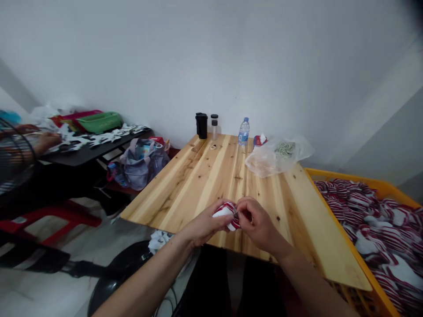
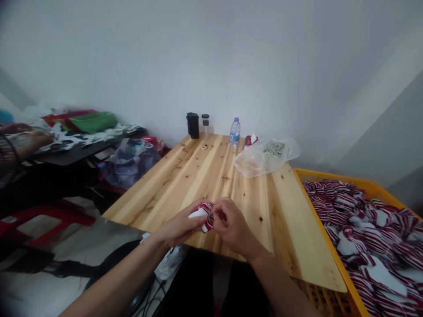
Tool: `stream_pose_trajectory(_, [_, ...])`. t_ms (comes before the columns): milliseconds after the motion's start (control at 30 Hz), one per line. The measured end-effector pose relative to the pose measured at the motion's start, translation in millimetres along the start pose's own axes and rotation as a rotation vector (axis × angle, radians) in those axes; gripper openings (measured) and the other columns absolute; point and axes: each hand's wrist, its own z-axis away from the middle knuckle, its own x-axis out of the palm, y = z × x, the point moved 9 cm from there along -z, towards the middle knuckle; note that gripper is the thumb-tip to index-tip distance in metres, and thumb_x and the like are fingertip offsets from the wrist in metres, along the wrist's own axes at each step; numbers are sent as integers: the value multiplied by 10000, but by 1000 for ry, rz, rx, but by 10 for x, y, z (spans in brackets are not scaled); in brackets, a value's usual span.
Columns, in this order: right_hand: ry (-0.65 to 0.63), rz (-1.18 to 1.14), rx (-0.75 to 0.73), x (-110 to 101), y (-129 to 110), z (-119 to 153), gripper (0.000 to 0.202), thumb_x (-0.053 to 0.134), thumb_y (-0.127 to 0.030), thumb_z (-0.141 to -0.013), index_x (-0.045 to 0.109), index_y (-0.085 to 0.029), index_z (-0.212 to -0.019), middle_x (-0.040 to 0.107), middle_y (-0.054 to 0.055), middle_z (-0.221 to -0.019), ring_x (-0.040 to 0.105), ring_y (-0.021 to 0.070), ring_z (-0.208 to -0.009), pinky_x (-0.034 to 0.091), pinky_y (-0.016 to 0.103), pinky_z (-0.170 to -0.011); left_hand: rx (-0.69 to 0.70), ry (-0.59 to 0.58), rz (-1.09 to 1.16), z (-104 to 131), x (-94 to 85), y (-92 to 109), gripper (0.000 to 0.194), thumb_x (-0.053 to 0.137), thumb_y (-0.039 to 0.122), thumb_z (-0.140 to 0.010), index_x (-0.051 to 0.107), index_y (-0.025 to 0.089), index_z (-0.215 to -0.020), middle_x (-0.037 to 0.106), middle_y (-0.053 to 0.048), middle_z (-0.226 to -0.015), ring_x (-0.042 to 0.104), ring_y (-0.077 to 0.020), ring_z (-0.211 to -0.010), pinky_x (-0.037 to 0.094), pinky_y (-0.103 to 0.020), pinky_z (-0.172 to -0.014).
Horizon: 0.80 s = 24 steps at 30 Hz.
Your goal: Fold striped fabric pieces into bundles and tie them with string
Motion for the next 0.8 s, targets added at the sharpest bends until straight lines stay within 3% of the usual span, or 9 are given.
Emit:
stream_pose_trajectory(133, [-76, -405, 284, 110, 254, 66, 56, 530, -204, -862, 515, -207, -808, 520, -9, -823, 468, 121, -696, 376, 252, -620, -6, -17, -45, 11, -32, 34, 404, 761, 340, -774, 582, 164, -1091, 612, -39, -938, 583, -146, -810, 430, -236, -681])
stream_pose_trajectory(233, [-329, -624, 405, 231, 311, 167, 85, 536, -250, -862, 495, -198, -808, 440, -56, -697, 325, 80, -559, 256, 219, -516, -18, -66, -142, 78, 6, 67, 418, 769, 330, -765, 582, 155, -1096, 632, -44, -934, 587, -160, -827, 441, -266, -734])
stream_pose_trajectory(300, [-556, -594, 415, 294, 280, 250, 109, 574, -256, -837, 494, -192, -801, 435, -61, -683, 315, 76, -560, 241, 213, -511, -47, -97, -203, 133, 38, 52, 436, 778, 311, -755, 579, 158, -1111, 639, -42, -947, 585, -164, -836, 445, -278, -752])
stream_pose_trajectory(367, [-660, -415, 372, 284, 262, 274, 125, 613, -206, -796, 489, -191, -784, 471, -51, -720, 377, 86, -616, 291, 208, -547, -62, -111, -237, 172, 52, 35, 444, 780, 308, -752, 577, 164, -1119, 639, -36, -963, 579, -162, -842, 449, -281, -758])
stream_pose_trajectory(533, [-426, 108, 179, 178, 162, 126, 105, 539, -137, -829, 505, -222, -882, 528, -57, -711, 469, 105, -611, 328, 218, -561, -121, -120, -262, 204, -13, -52, 446, 800, 321, -728, 582, 175, -1089, 640, -21, -940, 580, -156, -838, 460, -268, -741])
stream_pose_trajectory(667, [-310, 336, -124, 282, -39, 137, 134, 464, -217, -920, 561, -216, -1012, 662, 21, -856, 593, 154, -736, 379, 261, -663, -139, -150, -3, 264, -64, -120, 557, 850, 367, -650, 581, 171, -1096, 661, -52, -951, 625, -181, -820, 485, -288, -725])
stream_pose_trajectory(800, [-267, 496, -312, 380, -109, 175, 146, 503, -300, -916, 609, -202, -898, 671, 59, -772, 597, 188, -707, 367, 293, -662, -118, -204, 182, 330, -61, -129, 563, 879, 345, -602, 610, 156, -1058, 675, -74, -933, 656, -201, -793, 511, -318, -725])
